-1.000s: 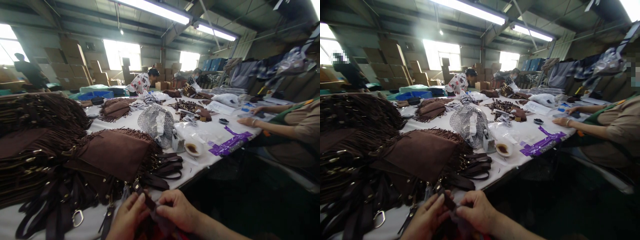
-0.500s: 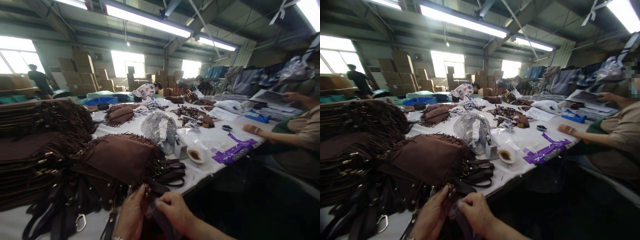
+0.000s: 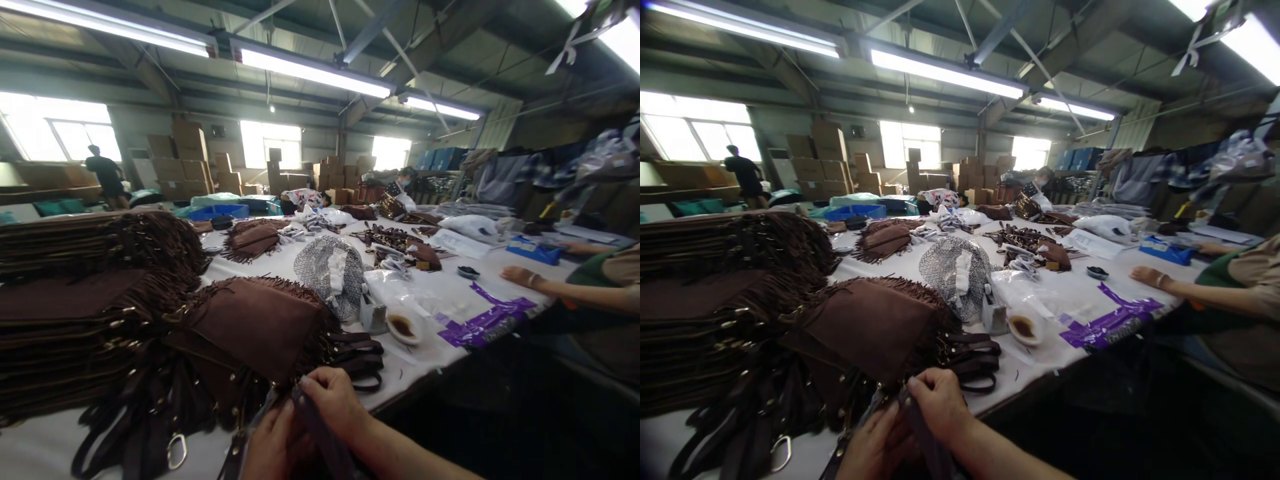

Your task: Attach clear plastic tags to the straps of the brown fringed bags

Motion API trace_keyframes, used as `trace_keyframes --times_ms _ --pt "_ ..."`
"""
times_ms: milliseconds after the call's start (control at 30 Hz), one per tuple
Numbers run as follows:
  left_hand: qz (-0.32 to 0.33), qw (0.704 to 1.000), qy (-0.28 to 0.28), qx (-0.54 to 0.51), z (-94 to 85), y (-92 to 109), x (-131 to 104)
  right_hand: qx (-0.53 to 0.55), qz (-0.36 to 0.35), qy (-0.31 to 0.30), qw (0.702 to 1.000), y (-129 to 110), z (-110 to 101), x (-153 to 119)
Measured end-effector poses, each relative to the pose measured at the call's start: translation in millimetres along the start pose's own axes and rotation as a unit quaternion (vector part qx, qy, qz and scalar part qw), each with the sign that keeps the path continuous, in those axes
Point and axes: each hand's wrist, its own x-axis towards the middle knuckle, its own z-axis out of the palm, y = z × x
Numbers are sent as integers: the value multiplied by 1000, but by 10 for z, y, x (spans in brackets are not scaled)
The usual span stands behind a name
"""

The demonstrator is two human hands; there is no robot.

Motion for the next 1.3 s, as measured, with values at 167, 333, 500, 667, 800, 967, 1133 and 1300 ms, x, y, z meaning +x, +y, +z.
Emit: trace_keyframes --times_ms 167,333,500,667,800,967,1133,1300 --pt "-25 999 6 24 -39 -42 -38 15 4 -16 1000 46 -20 -41" --pt "48 990 63 120 -114 -68 4 26 57 -70 996 130 -125 -277" --pt "64 985 79 136 -33 -20 -9 91 140 -171 971 234 -228 -562" --pt "39 999 -9 -37 111 52 -24 139 83 -270 949 392 -449 -655" --pt "19 993 -46 -106 101 62 -9 143 83 -275 947 552 -577 -652" --pt "39 992 -54 -107 137 113 10 117 88 -247 958 513 -563 -650" --pt "44 996 12 -81 177 161 63 24 78 -191 978 389 -493 -666" --pt "60 996 36 -61 140 151 93 34 84 -146 985 292 -371 -585"
